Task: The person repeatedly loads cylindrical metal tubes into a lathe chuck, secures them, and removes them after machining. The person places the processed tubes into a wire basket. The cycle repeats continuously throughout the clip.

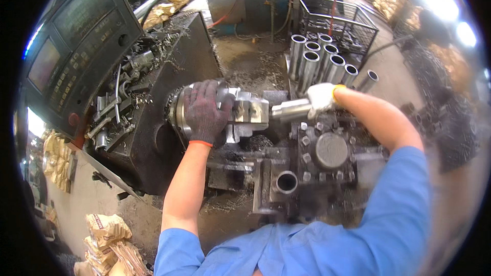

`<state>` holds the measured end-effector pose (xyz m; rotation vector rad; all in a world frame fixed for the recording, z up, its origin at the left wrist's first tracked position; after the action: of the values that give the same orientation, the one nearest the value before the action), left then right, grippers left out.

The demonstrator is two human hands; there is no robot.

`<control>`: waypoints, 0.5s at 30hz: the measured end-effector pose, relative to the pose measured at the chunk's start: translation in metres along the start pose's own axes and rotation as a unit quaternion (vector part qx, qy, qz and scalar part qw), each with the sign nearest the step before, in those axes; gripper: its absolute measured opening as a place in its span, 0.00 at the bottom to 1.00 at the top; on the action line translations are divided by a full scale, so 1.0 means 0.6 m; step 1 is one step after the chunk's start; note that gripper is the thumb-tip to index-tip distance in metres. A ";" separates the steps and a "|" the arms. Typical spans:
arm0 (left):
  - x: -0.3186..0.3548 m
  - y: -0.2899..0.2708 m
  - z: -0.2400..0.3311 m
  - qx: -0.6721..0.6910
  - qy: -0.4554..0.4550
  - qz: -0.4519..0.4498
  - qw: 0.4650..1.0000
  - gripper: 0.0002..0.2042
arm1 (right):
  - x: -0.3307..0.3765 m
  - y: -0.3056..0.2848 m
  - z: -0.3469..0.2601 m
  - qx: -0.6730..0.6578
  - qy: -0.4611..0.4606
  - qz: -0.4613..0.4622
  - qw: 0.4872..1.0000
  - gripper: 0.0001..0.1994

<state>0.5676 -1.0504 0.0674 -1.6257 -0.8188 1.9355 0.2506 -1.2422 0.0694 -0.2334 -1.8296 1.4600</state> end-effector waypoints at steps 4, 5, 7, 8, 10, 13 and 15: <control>-0.012 -0.013 -0.002 0.048 0.022 0.044 0.998 0.30 | 0.128 -0.073 -0.052 0.080 0.117 0.155 0.978 0.29; -0.005 -0.027 0.005 0.061 0.026 0.039 0.997 0.29 | 0.175 -0.085 -0.090 0.057 0.150 0.223 0.962 0.31; 0.011 -0.076 0.021 0.142 0.062 0.102 0.983 0.30 | 0.265 -0.087 -0.177 0.003 0.164 0.292 0.942 0.35; 0.034 -0.106 0.037 0.244 0.073 0.104 0.961 0.31 | 0.308 -0.074 -0.223 -0.054 0.137 0.338 0.930 0.35; 0.125 -0.178 0.081 0.533 0.040 0.057 0.843 0.39 | 0.374 -0.023 -0.301 -0.210 0.128 0.269 0.931 0.41; 0.301 -0.237 0.150 0.755 -0.223 -0.176 0.591 0.44 | 0.382 0.105 -0.409 -0.518 0.071 0.062 0.850 0.40; 0.383 -0.217 0.157 0.752 -0.446 -0.185 0.449 0.33 | 0.346 0.204 -0.462 -0.618 0.099 -0.094 0.775 0.36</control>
<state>0.4318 -0.8117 0.0105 0.6719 0.4271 1.8049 0.2520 -0.8749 0.0664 -0.7653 -2.2645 -0.1149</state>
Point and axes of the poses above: each hand's wrist, its own x-axis away from the middle knuckle, its own y-axis out of the palm, z = x × y, the point moved 2 cm from there along -x, towards the middle knuckle, and after that the axes turned 1 degree about z, right-handed, at the moved point
